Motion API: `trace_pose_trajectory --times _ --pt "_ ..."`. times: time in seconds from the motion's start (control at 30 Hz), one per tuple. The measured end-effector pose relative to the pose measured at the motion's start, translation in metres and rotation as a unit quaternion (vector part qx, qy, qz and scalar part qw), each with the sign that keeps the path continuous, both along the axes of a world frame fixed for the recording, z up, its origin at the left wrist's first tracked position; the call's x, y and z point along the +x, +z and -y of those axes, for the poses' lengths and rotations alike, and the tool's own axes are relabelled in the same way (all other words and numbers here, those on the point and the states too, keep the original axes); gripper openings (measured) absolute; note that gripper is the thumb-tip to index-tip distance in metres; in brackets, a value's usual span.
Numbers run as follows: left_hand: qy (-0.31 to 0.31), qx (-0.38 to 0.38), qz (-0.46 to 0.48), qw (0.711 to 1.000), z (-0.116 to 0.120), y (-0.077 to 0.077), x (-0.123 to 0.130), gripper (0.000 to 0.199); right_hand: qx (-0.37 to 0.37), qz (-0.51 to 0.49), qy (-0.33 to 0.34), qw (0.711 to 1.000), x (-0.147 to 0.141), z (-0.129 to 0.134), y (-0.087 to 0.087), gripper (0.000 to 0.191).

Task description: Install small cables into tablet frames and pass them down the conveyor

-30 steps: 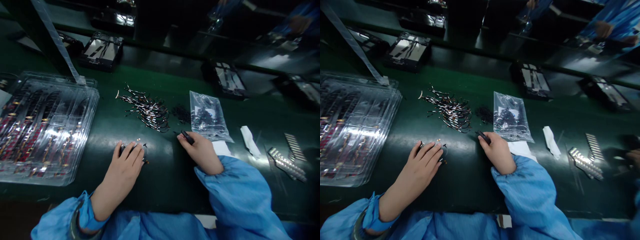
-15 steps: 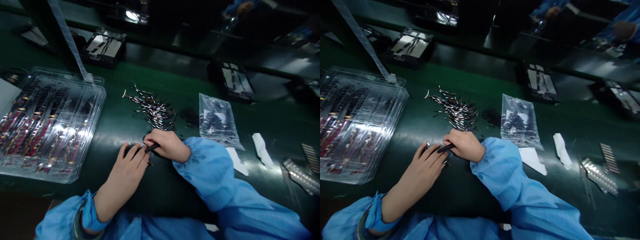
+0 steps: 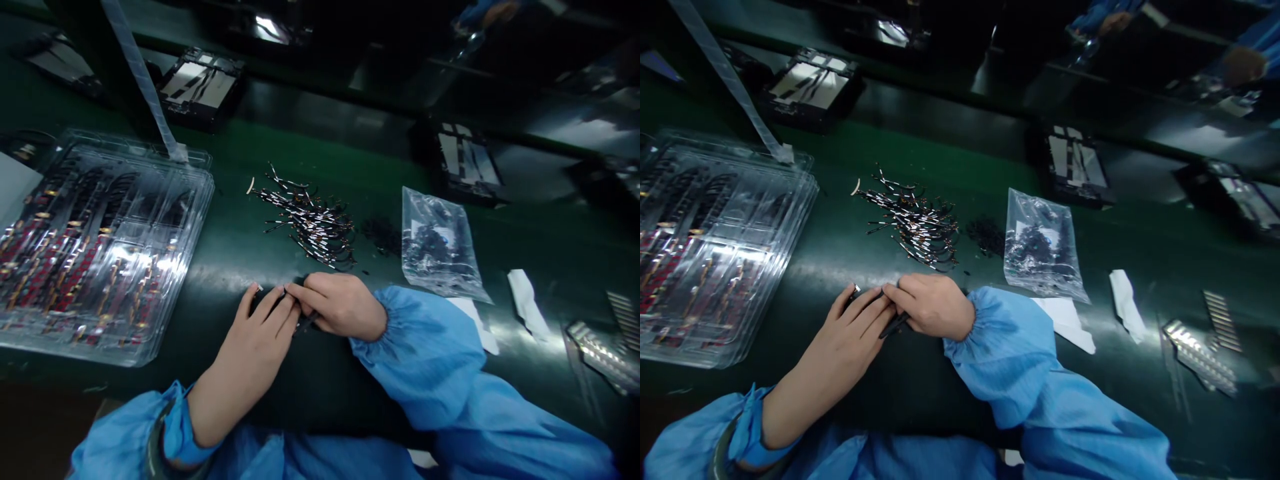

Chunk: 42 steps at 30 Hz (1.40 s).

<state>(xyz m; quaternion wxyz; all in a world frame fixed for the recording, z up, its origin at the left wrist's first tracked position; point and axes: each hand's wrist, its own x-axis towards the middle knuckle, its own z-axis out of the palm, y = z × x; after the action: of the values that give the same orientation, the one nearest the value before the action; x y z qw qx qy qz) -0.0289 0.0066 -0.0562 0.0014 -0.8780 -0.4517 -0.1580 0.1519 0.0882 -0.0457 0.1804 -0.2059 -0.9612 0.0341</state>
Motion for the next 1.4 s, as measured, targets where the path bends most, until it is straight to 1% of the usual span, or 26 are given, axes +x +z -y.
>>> trace_pose_trajectory --times 0.1,0.27,0.37,0.47,0.57,0.7,0.83,0.9,1.03,1.1,1.17,1.23,1.3,1.4 --pt "0.003 -0.005 -0.011 1.000 0.000 0.001 0.000 0.031 -0.029 0.001 -0.021 0.999 -0.001 -0.001 0.002 0.029" --pt "0.004 0.001 -0.007 1.000 0.000 0.001 -0.001 0.029 -0.120 -0.097 -0.053 0.987 0.012 -0.001 0.001 0.032" --pt "0.003 -0.003 -0.004 1.000 0.001 -0.001 -0.001 0.028 -0.139 -0.118 -0.046 0.982 0.024 0.003 -0.001 0.036" --pt "0.002 -0.012 -0.004 1.000 0.002 -0.002 -0.002 0.029 -0.107 -0.075 -0.038 0.991 0.032 0.009 -0.003 0.037" --pt "-0.002 -0.023 -0.008 1.000 0.001 0.000 -0.003 0.033 -0.073 -0.033 -0.050 0.996 0.034 0.012 -0.006 0.038" --pt "-0.014 -0.029 -0.009 0.999 0.001 0.004 -0.004 0.039 -0.088 -0.036 -0.052 0.994 0.032 0.011 -0.006 0.038" --pt "-0.017 -0.031 -0.020 0.999 0.000 0.005 -0.004 0.041 -0.052 -0.027 -0.048 0.997 0.032 0.003 -0.007 0.036" --pt "-0.017 -0.028 -0.023 0.999 0.000 0.004 -0.004 0.041 -0.050 -0.046 -0.046 0.997 0.033 -0.001 -0.009 0.034" --pt "-0.020 -0.023 -0.026 0.999 0.000 0.003 -0.005 0.041 -0.102 -0.131 -0.073 0.983 0.031 -0.003 -0.010 0.030" --pt "-0.022 -0.020 -0.028 0.999 0.000 0.002 -0.005 0.041 -0.114 -0.145 -0.080 0.980 0.026 -0.003 -0.008 0.028" --pt "-0.022 -0.016 -0.030 0.999 0.001 0.002 -0.005 0.040 -0.112 -0.126 -0.071 0.983 0.019 -0.002 -0.006 0.029" --pt "-0.020 -0.013 -0.027 0.999 0.001 0.003 -0.005 0.039 -0.100 -0.082 -0.056 0.990 0.011 -0.001 -0.004 0.031" --pt "-0.013 -0.011 -0.013 1.000 0.000 0.004 -0.005 0.033 -0.080 -0.043 -0.048 0.995 0.006 -0.001 -0.004 0.030" --pt "0.011 -0.004 0.024 1.000 -0.001 0.005 -0.005 0.022 -0.033 -0.025 -0.060 0.997 0.008 0.000 -0.008 0.029"
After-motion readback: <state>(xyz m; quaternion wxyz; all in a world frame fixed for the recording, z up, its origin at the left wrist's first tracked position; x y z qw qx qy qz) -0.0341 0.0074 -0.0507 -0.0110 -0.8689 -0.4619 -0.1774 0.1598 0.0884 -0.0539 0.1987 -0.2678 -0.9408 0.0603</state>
